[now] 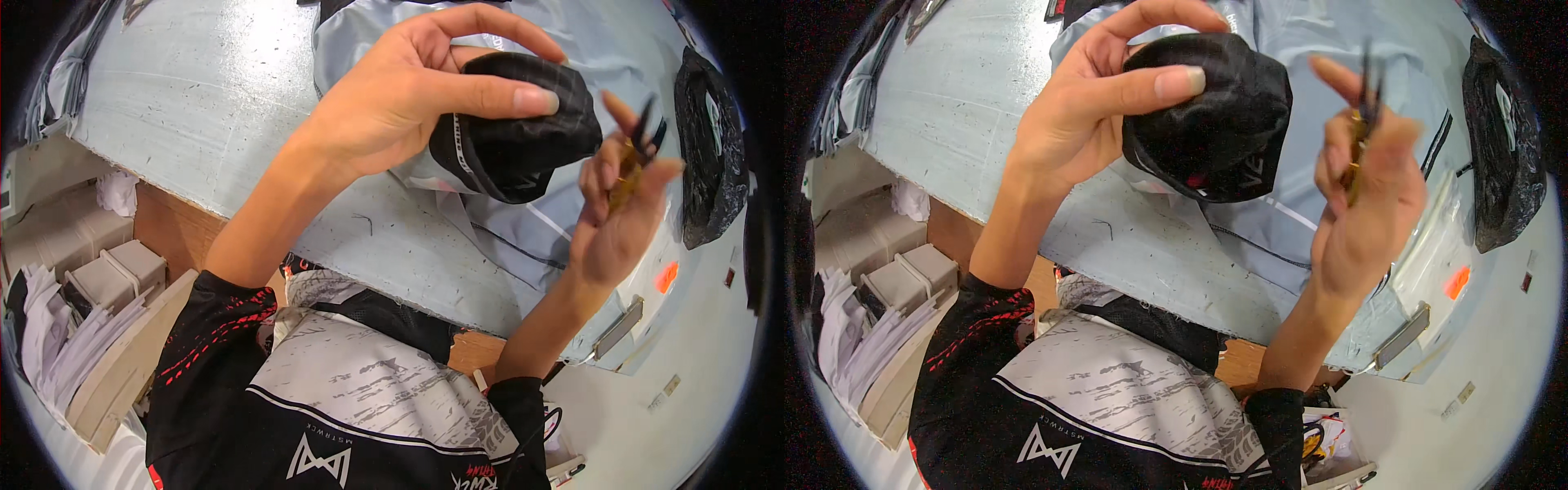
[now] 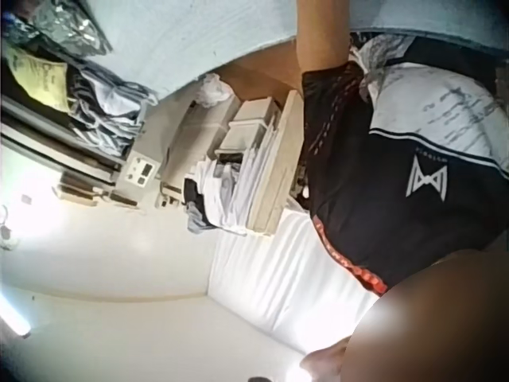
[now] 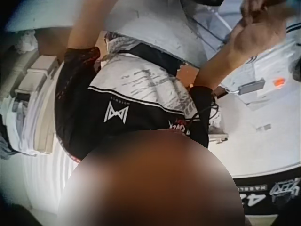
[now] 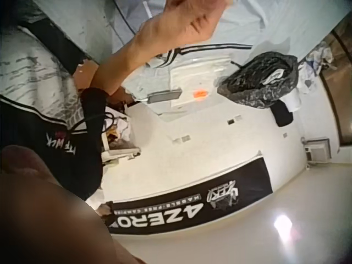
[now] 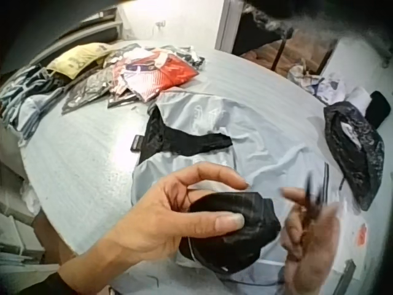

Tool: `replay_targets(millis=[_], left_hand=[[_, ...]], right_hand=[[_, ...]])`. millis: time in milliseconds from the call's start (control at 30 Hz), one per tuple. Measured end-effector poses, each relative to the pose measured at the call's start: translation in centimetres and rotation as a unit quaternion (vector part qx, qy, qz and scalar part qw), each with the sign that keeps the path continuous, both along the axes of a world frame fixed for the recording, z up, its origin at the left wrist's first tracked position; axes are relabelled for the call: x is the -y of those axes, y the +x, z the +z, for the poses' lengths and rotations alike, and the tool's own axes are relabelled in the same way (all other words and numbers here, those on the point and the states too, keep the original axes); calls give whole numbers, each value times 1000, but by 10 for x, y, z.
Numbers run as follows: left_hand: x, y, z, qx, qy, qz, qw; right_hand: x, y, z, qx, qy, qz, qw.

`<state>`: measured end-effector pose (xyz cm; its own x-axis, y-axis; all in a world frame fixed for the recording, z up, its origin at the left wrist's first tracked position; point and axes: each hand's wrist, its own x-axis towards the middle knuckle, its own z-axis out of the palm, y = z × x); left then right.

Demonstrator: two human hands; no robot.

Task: Trimming loose threads from jerseys and inspecting them on a workbench.

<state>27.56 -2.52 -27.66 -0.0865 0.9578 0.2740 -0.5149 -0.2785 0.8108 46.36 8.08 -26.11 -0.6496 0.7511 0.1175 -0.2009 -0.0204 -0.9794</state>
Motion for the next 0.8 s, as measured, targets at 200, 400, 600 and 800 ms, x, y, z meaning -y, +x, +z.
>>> replay_targets(millis=[200, 400, 600, 800], left_hand=[[7, 5, 2, 220, -138, -3, 966], [6, 8, -10, 233, -118, -4, 965], [6, 8, -12, 232, -115, -4, 966], [3, 5, 2, 227, -139, -10, 964]], right_hand=[[15, 1, 14, 77, 299, -33, 951], [21, 3, 25, 239, 380, -67, 891], [17, 3, 15, 179, 409, -74, 891], [18, 3, 21, 207, 398, -73, 891]])
